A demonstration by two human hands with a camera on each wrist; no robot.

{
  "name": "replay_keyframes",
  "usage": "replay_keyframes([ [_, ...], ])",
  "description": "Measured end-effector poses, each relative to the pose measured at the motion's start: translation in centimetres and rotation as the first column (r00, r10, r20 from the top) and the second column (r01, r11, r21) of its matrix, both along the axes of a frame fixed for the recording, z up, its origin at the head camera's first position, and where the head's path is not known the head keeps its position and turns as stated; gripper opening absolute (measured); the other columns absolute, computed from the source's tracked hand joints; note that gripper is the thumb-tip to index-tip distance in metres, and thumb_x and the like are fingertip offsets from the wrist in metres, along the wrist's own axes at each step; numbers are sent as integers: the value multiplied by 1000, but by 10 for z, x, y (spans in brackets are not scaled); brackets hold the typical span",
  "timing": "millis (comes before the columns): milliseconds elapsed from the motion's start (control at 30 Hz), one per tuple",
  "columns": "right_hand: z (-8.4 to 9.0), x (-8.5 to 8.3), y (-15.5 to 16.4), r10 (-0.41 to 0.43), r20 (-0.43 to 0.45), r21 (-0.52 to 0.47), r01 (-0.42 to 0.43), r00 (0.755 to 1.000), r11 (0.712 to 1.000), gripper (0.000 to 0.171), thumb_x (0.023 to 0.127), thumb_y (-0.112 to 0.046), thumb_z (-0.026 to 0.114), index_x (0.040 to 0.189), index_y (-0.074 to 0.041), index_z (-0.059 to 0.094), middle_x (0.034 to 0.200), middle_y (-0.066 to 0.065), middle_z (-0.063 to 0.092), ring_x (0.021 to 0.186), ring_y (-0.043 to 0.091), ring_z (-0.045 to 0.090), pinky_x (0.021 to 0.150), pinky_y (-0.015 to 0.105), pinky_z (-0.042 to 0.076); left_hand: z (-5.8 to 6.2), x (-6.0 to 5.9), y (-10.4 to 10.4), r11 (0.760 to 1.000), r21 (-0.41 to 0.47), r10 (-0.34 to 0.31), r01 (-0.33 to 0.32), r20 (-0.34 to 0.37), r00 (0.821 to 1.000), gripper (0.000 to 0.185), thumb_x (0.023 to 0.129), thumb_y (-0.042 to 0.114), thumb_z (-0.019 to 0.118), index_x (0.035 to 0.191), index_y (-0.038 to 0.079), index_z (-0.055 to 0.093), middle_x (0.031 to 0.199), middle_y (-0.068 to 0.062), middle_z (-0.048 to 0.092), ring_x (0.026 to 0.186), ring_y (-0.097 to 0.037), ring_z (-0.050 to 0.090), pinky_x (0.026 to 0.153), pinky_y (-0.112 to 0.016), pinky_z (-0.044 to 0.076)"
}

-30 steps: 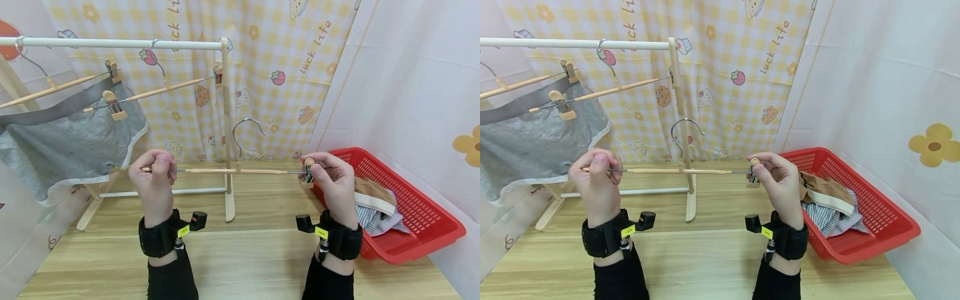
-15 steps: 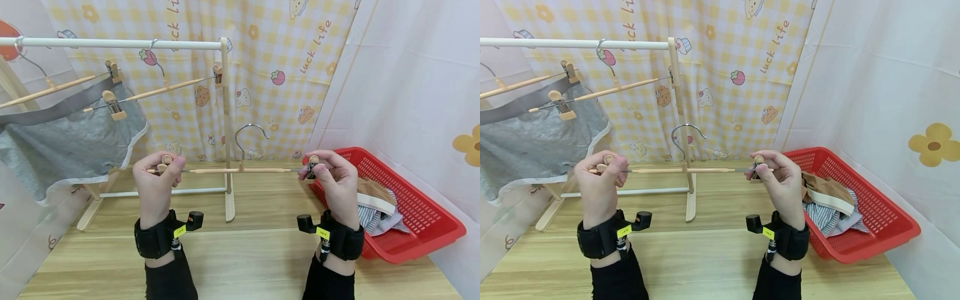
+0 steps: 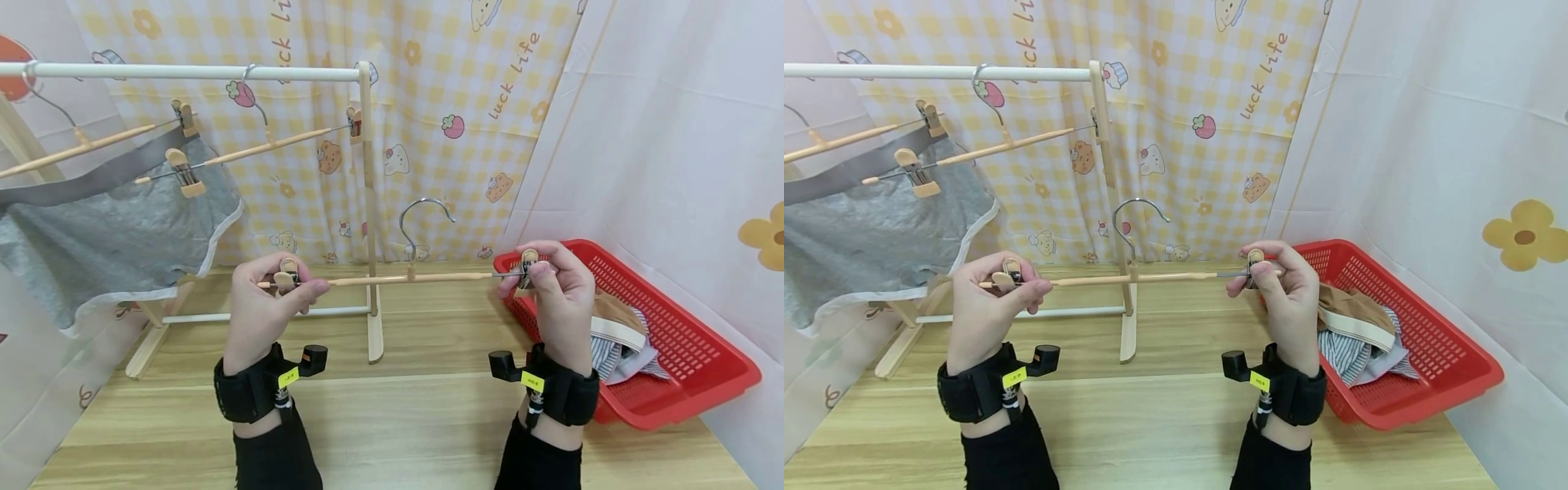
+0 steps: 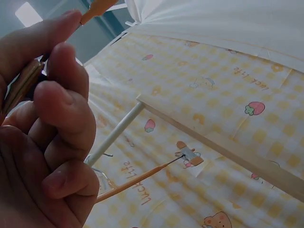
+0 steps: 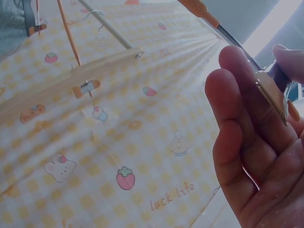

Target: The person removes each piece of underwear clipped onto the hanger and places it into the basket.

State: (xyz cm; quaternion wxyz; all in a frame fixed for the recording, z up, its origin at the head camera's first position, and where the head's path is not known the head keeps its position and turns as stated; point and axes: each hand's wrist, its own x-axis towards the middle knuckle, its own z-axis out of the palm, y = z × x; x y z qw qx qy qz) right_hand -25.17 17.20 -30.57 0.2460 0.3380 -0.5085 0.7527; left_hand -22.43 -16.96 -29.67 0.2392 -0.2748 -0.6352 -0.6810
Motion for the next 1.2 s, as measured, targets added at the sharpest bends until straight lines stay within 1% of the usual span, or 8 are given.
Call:
replay_keyframes([
  [233,-1,-1,1,13,0,2,-13,1000,1000,21,97,-4,63,107,15,62,76,13,67,63,22,68,65,30,58,2,0,4,999,38,-10,11,-29,1000,19,82,-13,70,70,-2,60,58,-10,59,42,-18,51,34,-28,22],
  [433,-3,-2,3,31,-25,27,-30,999,999,31,94,-8,68,110,17,60,76,17,70,66,22,70,64,31,58,2,-1,5,996,74,-49,54,-68,996,19,84,-13,66,70,-4,59,57,-10,56,42,-18,50,34,-28,22],
  [633,-3,-2,5,46,-34,33,-45,998,998,33,94,-7,67,111,19,58,78,18,71,68,24,71,62,31,58,1,-2,4,995,87,-43,48,-61,997,20,84,-11,68,70,-3,58,54,-9,55,42,-17,49,35,-27,23],
  [700,-3,-2,4,45,-28,31,-44,999,999,33,95,-7,67,111,19,58,79,18,71,68,24,71,62,31,58,0,-3,3,993,101,-56,62,-69,996,21,86,-5,72,70,-4,59,54,-9,55,43,-17,49,37,-27,24],
  [800,-2,0,3,38,-5,29,-38,999,999,32,95,-7,67,111,19,58,79,18,71,67,23,71,61,31,58,-3,-6,3,990,122,-60,72,-101,993,36,87,20,79,70,-5,60,54,-9,55,44,-17,49,39,-25,29],
  [933,-1,1,1,22,18,47,-23,1000,999,31,95,-7,66,112,18,59,79,17,71,68,23,71,61,31,58,-5,-11,4,991,137,28,-7,-154,988,55,90,43,72,65,-4,60,49,-8,52,42,-16,47,41,-24,32],
  [1033,-1,1,-1,13,19,71,-14,1000,997,30,96,-7,65,113,17,60,79,17,71,68,23,72,62,31,59,-5,-12,5,983,168,106,-77,-170,980,55,94,40,67,62,-4,59,48,-7,50,40,-14,44,39,-24,29],
  [1200,0,1,-2,-21,36,106,17,999,994,27,96,-4,65,115,15,63,82,14,72,70,23,71,65,30,58,-4,-14,5,964,238,164,-122,-168,972,56,93,37,68,59,-6,57,49,-6,49,38,-13,42,37,-24,29],
])
